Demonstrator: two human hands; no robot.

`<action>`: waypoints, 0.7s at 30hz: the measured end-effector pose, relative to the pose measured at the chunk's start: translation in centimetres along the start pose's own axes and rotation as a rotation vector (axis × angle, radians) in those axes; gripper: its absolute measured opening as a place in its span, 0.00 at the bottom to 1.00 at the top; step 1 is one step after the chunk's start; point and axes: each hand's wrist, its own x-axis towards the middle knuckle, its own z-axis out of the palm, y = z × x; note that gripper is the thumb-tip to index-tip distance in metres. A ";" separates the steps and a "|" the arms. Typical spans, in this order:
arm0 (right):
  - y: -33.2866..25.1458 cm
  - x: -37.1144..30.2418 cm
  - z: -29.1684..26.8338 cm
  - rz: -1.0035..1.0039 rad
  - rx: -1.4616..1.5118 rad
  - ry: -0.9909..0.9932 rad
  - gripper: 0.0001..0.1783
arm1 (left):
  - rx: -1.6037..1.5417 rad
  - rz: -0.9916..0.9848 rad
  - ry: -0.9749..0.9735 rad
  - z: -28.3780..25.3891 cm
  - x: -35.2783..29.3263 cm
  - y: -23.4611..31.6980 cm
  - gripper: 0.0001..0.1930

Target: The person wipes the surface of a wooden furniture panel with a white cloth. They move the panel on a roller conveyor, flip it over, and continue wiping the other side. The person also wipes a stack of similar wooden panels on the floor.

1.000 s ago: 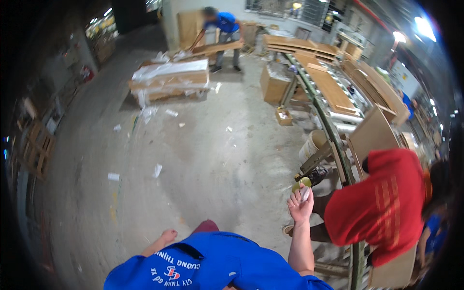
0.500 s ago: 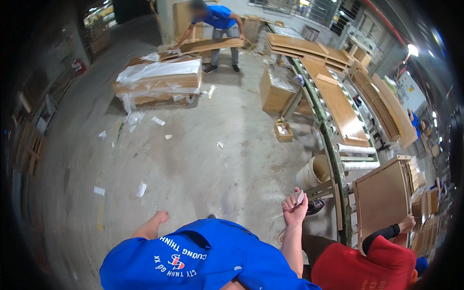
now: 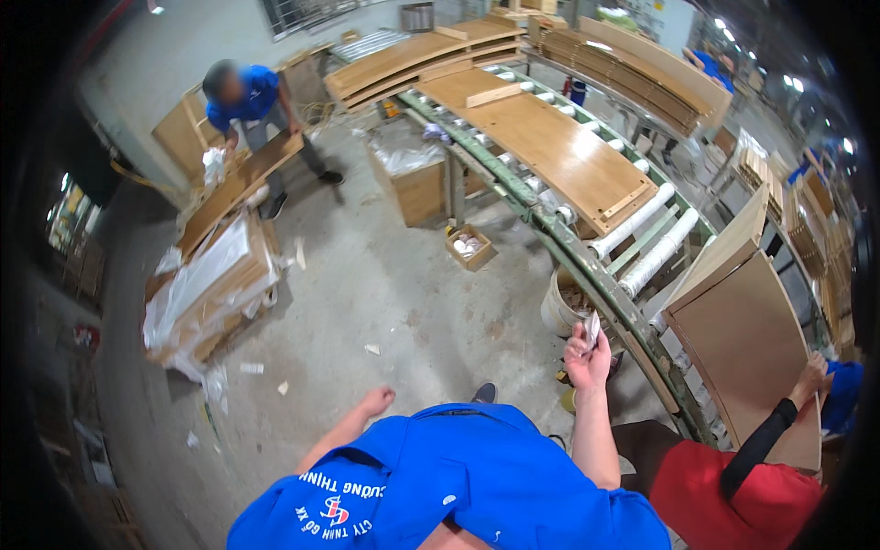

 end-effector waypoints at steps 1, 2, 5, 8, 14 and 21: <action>-0.7 2.9 1.1 -0.018 -0.044 -0.006 0.17 | 0.034 -0.021 -0.022 -0.4 0.7 0.7 0.16; -1.1 5.6 2.0 -0.026 -0.085 -0.003 0.17 | 0.070 -0.045 -0.040 -0.9 1.3 1.1 0.16; -1.3 13.6 5.8 0.029 -0.071 -0.083 0.17 | 0.080 -0.146 -0.097 -3.0 3.8 0.1 0.16; -1.0 20.3 9.2 0.038 -0.069 -0.166 0.18 | 0.047 -0.242 -0.124 -6.0 8.0 -1.0 0.16; -2.0 30.7 11.2 -0.097 -0.111 -0.082 0.17 | 0.133 -0.326 -0.134 -17.3 20.9 -0.9 0.16; -5.7 35.1 9.8 -0.491 -0.179 0.267 0.19 | 0.416 0.198 0.059 -31.4 43.8 11.2 0.16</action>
